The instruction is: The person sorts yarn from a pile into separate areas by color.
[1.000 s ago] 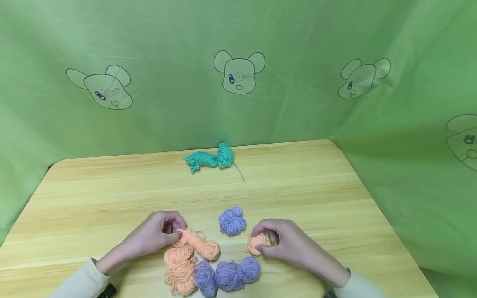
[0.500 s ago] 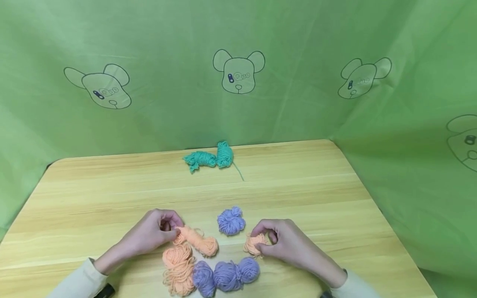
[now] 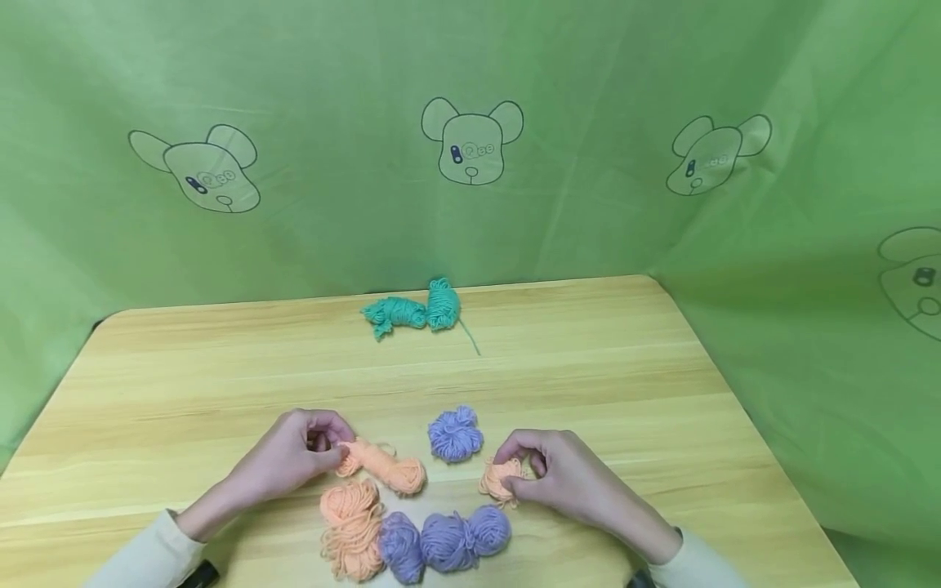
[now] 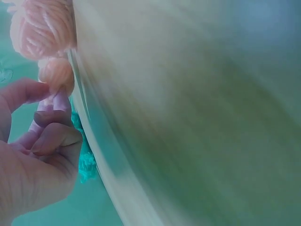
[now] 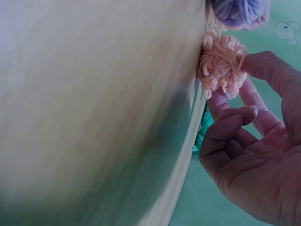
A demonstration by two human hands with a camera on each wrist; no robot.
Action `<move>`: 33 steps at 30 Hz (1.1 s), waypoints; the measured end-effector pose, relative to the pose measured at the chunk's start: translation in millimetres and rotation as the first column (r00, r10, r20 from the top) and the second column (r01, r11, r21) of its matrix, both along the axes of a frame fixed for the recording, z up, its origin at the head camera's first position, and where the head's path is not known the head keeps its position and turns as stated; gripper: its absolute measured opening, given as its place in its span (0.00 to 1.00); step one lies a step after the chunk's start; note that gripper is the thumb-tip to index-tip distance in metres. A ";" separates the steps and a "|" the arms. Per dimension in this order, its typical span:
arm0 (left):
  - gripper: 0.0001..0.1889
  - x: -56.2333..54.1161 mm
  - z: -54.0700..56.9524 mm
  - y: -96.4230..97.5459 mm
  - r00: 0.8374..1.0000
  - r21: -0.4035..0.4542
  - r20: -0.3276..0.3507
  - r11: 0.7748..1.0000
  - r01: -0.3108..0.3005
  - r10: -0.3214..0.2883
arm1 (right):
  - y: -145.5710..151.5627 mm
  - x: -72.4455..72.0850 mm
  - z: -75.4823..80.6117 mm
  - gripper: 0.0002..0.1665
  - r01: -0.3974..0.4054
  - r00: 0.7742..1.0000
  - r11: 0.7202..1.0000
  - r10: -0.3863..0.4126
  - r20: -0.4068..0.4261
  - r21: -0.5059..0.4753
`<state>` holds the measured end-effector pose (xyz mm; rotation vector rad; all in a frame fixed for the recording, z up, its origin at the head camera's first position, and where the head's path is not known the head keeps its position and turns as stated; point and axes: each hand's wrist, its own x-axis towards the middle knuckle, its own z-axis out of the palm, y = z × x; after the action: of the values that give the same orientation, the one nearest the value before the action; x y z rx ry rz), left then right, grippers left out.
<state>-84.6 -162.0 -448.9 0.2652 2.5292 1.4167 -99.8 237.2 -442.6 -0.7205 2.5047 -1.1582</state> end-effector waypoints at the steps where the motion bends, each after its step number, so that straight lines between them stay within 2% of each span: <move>1: 0.09 0.7 0.7 -1.2 1.000 0.005 0.005 1.000 -0.012 0.012 | -0.2 0.2 0.7 0.18 0.000 1.000 1.000 0.000 -0.002 0.001; 12: 0.09 4.0 3.2 -16.4 0.996 0.036 0.003 0.995 -0.092 0.092 | -1.5 0.1 4.7 0.17 0.000 1.000 1.000 0.000 -0.005 0.016; 22: 0.08 10.6 7.4 -26.8 0.982 0.049 0.018 0.980 -0.190 0.190 | -1.5 0.3 4.0 0.17 0.002 1.000 1.000 -0.002 -0.006 0.003; 33: 0.08 13.5 7.7 -37.1 0.973 0.029 -0.009 0.973 -0.230 0.230 | -2.8 -1.9 4.4 0.15 -0.001 1.000 1.000 0.001 0.015 -0.002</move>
<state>-71.1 -199.1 -441.1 -0.0163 2.6212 1.5361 -101.7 234.4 -438.2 -0.7105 2.4913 -1.1621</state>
